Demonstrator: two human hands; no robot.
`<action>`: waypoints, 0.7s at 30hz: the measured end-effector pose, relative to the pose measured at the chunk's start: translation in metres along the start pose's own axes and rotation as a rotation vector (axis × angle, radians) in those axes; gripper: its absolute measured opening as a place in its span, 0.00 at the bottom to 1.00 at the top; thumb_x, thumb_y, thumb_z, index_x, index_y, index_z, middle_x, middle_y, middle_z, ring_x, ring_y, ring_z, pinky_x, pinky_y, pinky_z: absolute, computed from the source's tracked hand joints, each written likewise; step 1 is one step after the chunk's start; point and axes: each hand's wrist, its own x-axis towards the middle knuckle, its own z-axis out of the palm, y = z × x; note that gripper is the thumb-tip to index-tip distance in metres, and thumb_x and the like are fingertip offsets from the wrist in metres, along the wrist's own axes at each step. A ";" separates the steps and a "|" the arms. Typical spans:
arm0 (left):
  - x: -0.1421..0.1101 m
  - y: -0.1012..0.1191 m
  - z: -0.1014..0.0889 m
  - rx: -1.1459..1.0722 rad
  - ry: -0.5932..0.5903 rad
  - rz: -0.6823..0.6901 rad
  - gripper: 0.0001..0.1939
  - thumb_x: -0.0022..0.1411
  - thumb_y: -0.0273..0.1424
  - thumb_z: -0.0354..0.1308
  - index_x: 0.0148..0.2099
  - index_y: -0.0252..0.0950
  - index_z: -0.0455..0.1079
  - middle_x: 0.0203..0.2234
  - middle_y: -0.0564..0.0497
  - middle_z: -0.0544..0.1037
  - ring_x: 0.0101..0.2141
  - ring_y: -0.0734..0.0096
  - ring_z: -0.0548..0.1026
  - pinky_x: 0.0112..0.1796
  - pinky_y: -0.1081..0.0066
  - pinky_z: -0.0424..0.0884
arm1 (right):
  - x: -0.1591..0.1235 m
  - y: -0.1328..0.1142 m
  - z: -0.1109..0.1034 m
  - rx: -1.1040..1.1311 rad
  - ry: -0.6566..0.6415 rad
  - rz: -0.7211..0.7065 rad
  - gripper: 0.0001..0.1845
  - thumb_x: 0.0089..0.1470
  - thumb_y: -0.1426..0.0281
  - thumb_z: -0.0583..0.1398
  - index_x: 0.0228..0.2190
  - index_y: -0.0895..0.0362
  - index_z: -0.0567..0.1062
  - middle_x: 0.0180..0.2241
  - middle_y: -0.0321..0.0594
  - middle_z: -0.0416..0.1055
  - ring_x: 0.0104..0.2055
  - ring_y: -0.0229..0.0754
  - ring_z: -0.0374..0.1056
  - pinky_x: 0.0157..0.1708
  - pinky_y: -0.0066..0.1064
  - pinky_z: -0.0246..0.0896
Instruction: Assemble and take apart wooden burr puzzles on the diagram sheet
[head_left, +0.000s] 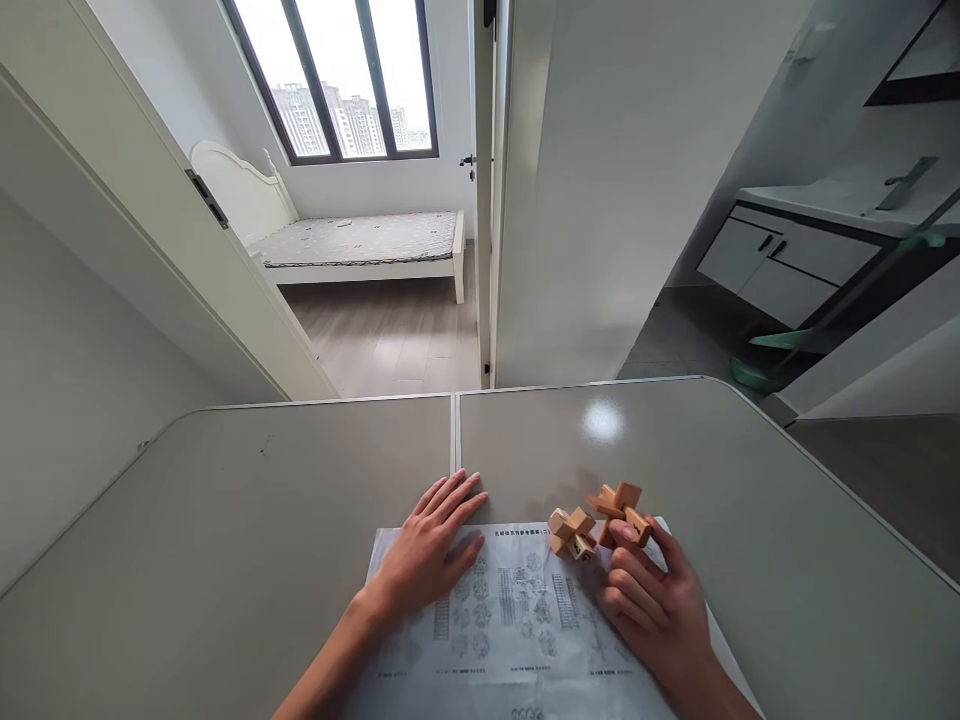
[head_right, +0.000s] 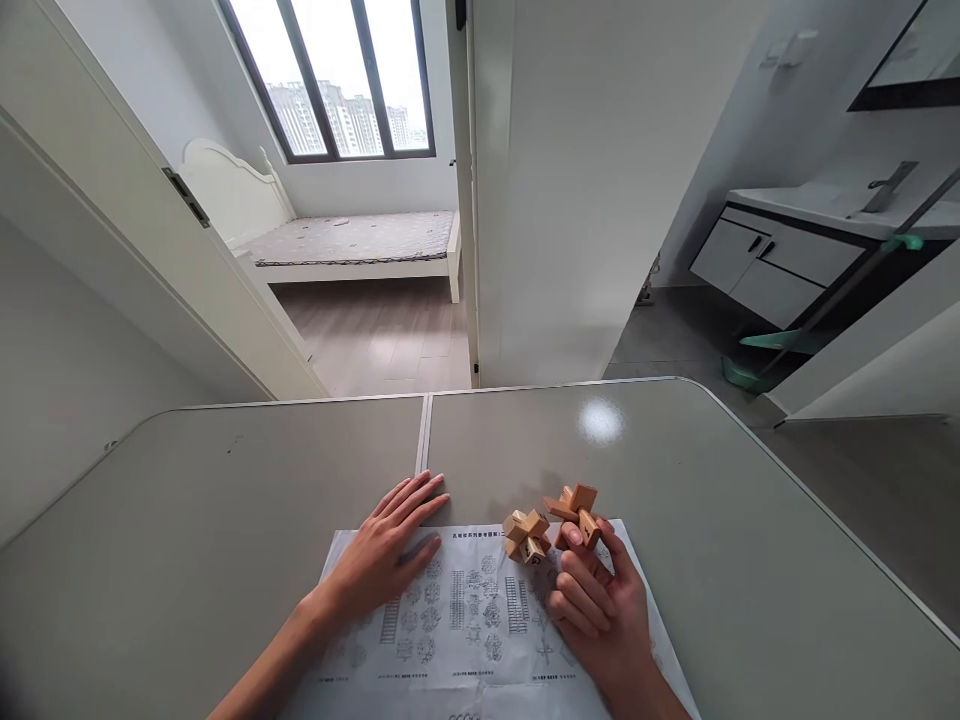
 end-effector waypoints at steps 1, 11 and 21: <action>0.000 0.000 0.000 -0.003 0.004 0.001 0.26 0.75 0.34 0.54 0.72 0.46 0.61 0.73 0.52 0.61 0.73 0.59 0.56 0.71 0.49 0.59 | 0.000 0.000 0.000 -0.002 -0.006 0.001 0.18 0.73 0.58 0.56 0.35 0.56 0.74 0.14 0.18 0.40 0.12 0.28 0.37 0.13 0.20 0.35; 0.000 0.000 0.000 -0.019 0.002 0.000 0.27 0.75 0.34 0.55 0.72 0.46 0.61 0.73 0.51 0.61 0.73 0.57 0.57 0.71 0.48 0.60 | -0.001 0.007 0.011 -0.147 -0.086 0.038 0.16 0.74 0.65 0.57 0.32 0.56 0.73 0.14 0.19 0.43 0.12 0.27 0.33 0.14 0.17 0.38; 0.000 0.001 -0.002 -0.082 0.046 0.009 0.21 0.75 0.31 0.55 0.67 0.44 0.66 0.69 0.48 0.68 0.71 0.55 0.61 0.68 0.47 0.64 | -0.019 0.020 -0.022 -0.496 -0.358 0.458 0.24 0.64 0.54 0.65 0.22 0.56 0.71 0.12 0.26 0.57 0.11 0.30 0.47 0.14 0.22 0.47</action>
